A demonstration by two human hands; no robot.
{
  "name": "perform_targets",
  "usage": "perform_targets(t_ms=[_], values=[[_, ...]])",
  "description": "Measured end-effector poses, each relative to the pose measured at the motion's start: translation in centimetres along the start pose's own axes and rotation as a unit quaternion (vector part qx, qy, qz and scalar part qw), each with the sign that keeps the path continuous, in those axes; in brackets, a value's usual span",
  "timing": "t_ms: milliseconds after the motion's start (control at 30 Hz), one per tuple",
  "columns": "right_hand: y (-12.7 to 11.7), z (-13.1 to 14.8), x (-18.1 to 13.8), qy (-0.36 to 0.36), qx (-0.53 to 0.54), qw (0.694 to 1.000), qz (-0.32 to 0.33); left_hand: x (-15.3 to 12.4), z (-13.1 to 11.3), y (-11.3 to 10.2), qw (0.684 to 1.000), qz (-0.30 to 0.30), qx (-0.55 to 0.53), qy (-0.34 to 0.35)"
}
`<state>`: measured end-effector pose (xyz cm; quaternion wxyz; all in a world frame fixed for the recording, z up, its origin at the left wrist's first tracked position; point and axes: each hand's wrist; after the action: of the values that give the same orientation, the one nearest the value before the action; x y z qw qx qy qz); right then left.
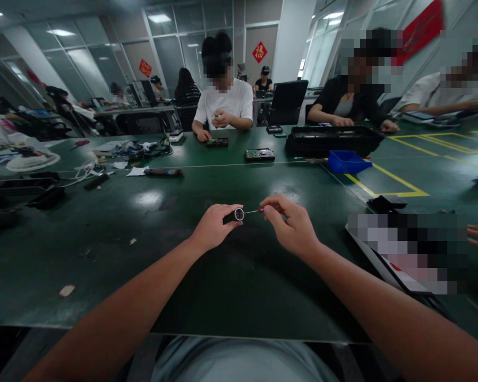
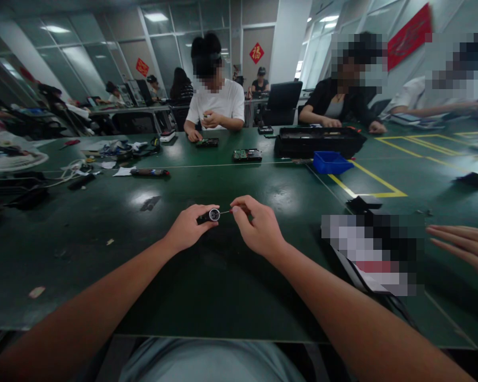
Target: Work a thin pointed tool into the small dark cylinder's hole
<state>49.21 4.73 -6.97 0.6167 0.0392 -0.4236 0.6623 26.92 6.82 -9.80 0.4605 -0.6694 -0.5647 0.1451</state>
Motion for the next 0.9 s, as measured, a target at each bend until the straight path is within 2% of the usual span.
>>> perform_targets(t_ms=[167,333,567,800,900], values=[[0.0,0.3,0.1,0.038,-0.031,0.999,-0.001,0.0,0.0,0.2,1.000,0.001,-0.002,0.002],[-0.1,0.2,0.2,0.018,-0.028,0.999,0.009,0.0,0.0,0.1,1.000,-0.001,0.000,0.002],[0.0,0.2,0.1,0.035,-0.017,0.999,0.010,0.0,0.1,0.1,1.000,0.005,-0.001,0.001],[0.9,-1.0,0.5,0.103,0.171,0.978,-0.059,0.0,-0.1,0.1,1.000,-0.001,-0.003,-0.002],[1.4,-2.0,0.8,0.143,0.259,0.950,-0.098,0.1,-0.2,-0.1,0.999,-0.018,-0.011,0.023]])
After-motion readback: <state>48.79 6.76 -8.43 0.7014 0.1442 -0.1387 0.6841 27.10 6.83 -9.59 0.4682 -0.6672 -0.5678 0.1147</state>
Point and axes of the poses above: each hand's wrist, its own x-axis towards the middle knuckle, its own y-axis out of the palm, z = x × y, and after that the axes turned 4 degrees about -y, right-handed
